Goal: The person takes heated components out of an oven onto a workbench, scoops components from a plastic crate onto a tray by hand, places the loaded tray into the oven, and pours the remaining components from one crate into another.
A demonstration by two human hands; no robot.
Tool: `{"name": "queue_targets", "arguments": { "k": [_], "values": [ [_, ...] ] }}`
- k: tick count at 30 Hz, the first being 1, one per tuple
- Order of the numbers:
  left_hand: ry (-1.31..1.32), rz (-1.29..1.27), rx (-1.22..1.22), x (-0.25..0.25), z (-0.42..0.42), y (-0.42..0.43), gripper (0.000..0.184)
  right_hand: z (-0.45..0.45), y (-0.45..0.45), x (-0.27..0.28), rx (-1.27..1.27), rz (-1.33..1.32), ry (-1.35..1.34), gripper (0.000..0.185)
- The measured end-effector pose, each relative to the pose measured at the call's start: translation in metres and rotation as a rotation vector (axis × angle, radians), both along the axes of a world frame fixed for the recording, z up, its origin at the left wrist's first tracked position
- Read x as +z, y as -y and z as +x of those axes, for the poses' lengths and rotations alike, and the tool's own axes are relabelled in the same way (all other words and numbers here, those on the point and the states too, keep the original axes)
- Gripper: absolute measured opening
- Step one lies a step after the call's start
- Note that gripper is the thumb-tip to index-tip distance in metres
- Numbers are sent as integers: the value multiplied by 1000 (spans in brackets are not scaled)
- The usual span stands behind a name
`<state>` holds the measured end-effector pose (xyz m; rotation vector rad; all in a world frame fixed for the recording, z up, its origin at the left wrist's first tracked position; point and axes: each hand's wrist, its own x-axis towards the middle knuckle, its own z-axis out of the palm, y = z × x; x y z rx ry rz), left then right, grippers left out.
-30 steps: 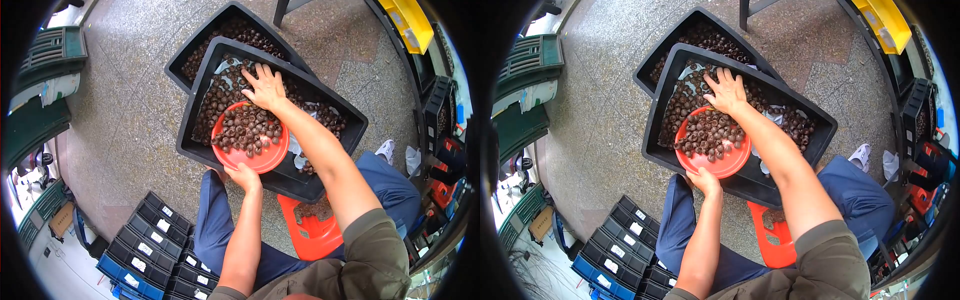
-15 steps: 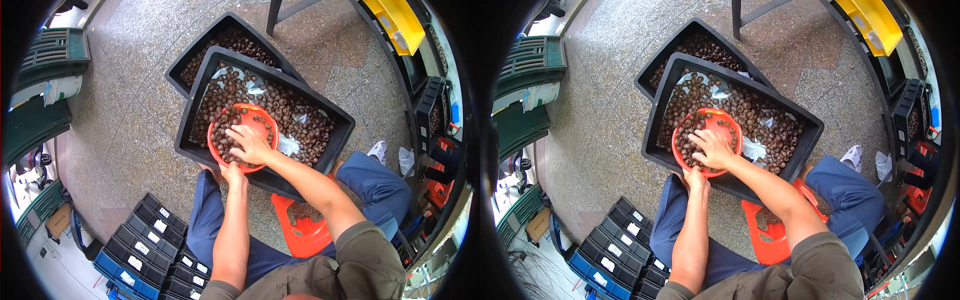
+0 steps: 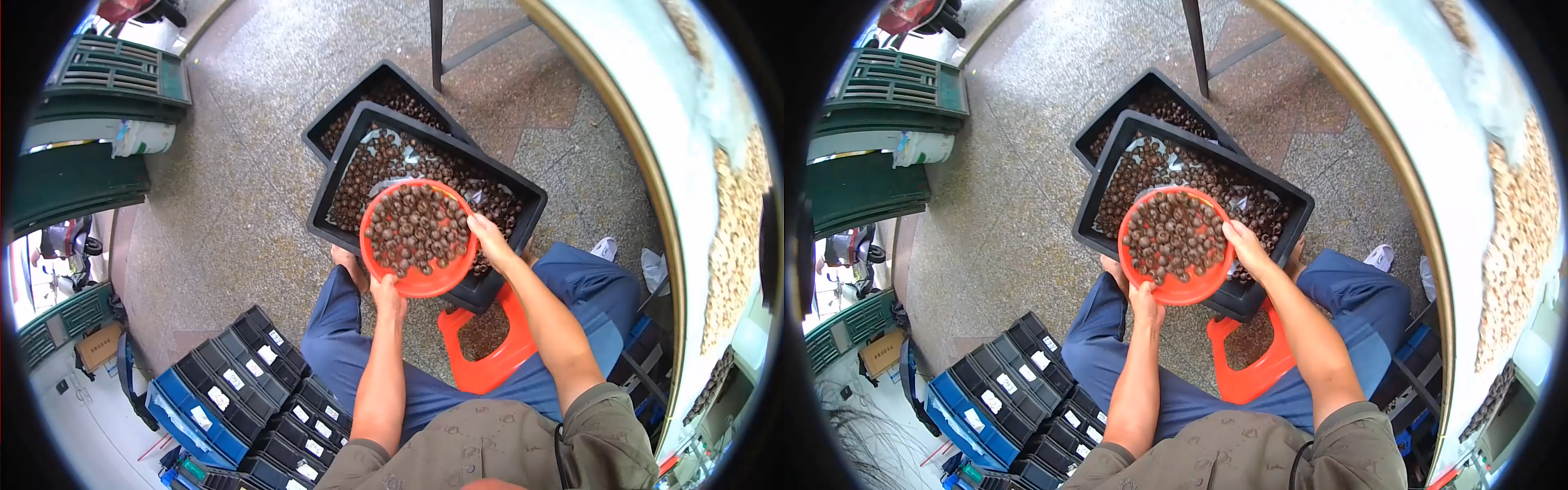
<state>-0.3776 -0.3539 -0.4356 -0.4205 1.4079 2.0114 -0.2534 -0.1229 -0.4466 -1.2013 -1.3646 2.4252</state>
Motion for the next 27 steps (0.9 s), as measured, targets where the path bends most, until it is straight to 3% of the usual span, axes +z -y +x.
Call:
{"name": "queue_targets", "arguments": {
  "k": [3,10,16,20,23,25,27],
  "values": [
    [-16,-26,-103,50,23,9,70,38,9,54,-36,-54,-52,49],
    [-229,71,-350,201,87,15,66,171,38,203,-90,416,-118,55],
    [-454,357,-698,318,164,-18,67,297,86,332,-587,224,-331,52],
    [-686,515,-963,357,217,-52,94,394,128,409,-890,254,-378,46],
    [-748,479,-1075,397,244,-106,70,460,152,472,-1153,231,-350,45],
    [-971,387,-1025,406,261,-135,52,494,176,498,-1368,272,-290,43],
    [-1158,386,-954,397,283,-161,48,537,202,516,-1547,386,-231,39]
  ]
}}
